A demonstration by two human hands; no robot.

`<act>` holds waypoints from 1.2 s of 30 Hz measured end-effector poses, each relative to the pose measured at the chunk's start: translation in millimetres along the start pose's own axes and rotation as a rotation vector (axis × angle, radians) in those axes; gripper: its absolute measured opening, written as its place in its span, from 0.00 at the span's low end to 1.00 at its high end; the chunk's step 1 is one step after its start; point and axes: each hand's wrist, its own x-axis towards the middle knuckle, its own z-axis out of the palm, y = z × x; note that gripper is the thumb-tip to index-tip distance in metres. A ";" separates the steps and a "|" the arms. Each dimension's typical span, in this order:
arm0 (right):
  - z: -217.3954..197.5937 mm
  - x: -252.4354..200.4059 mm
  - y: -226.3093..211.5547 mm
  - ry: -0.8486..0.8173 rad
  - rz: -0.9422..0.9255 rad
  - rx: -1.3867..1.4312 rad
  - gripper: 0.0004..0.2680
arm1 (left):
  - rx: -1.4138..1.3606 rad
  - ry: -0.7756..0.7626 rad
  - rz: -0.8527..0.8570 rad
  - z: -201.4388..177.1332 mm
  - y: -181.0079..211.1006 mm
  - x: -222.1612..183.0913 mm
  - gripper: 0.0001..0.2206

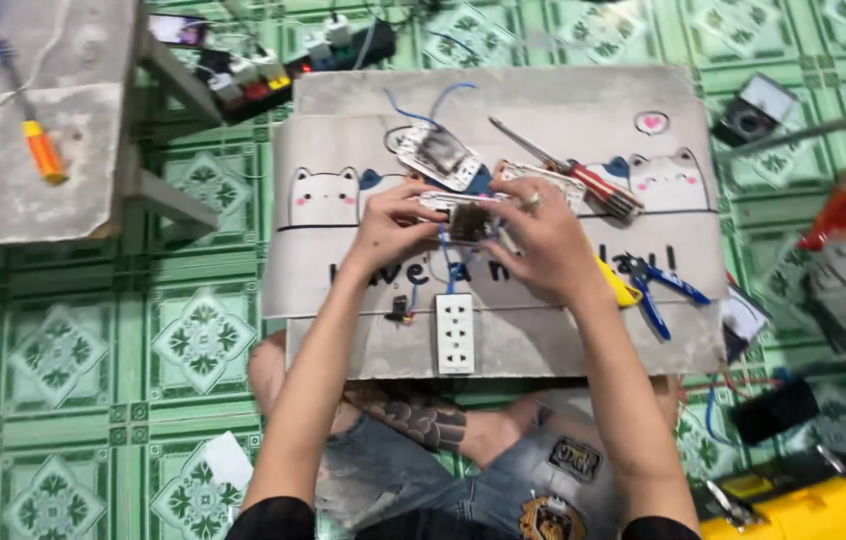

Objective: Disassembling electrical outlet modules using a screwdriver and pliers on a work mat.

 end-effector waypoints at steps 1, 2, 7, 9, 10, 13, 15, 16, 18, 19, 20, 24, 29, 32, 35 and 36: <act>-11.6 -4.3 0.3 -0.002 0.014 -0.008 0.17 | -0.011 -0.011 -0.001 0.7 5.3 0.3 0.09; -23.4 -7.9 -0.7 0.033 0.036 -0.006 0.13 | -0.013 -0.010 -0.035 0.3 11.3 0.3 0.10; -76.0 -38.0 3.8 0.074 0.094 -0.118 0.04 | -0.038 -0.001 -0.111 0.0 19.1 2.9 0.11; -88.0 -55.4 6.0 0.086 0.249 -0.143 0.03 | -0.065 0.004 -0.180 -0.1 24.4 2.8 0.11; -91.9 -68.1 11.9 0.084 0.256 -0.146 0.03 | -0.069 -0.002 -0.182 1.0 23.3 3.0 0.11; -99.9 -95.2 24.7 -0.009 0.361 -0.369 0.16 | -0.055 0.008 -0.203 1.2 21.1 1.6 0.11; -100.4 -105.5 25.0 -0.026 0.447 -0.418 0.16 | -0.062 0.023 -0.227 1.4 19.3 1.5 0.10; -101.2 -106.3 23.5 -0.021 0.440 -0.419 0.16 | -0.059 0.027 -0.221 0.7 18.9 2.4 0.10; -101.3 -112.0 18.2 -0.024 0.467 -0.419 0.14 | -0.047 0.018 -0.223 0.4 16.9 1.5 0.10; -98.7 -113.4 16.9 -0.022 0.464 -0.417 0.14 | -0.044 0.020 -0.221 1.1 16.3 1.0 0.10; -96.1 -114.8 15.7 -0.027 0.467 -0.411 0.13 | -0.038 0.023 -0.212 2.0 15.6 0.5 0.10; -87.6 -107.4 7.6 -0.038 0.405 -0.369 0.10 | -0.040 0.025 -0.190 2.3 14.3 1.8 0.10; -61.4 -91.3 0.8 -0.013 0.354 -0.378 0.04 | -0.037 0.026 -0.183 1.2 17.9 1.5 0.11; -53.8 -80.1 13.5 0.017 0.352 -0.426 0.03 | -0.046 0.029 -0.196 -1.0 21.5 3.4 0.11; -38.9 -72.4 27.8 0.033 0.307 -0.405 0.03 | -0.061 0.041 -0.224 -0.8 23.6 0.0 0.11; -33.0 -67.8 31.9 0.050 0.234 -0.376 0.04 | -0.066 0.044 -0.231 -1.2 23.3 0.5 0.11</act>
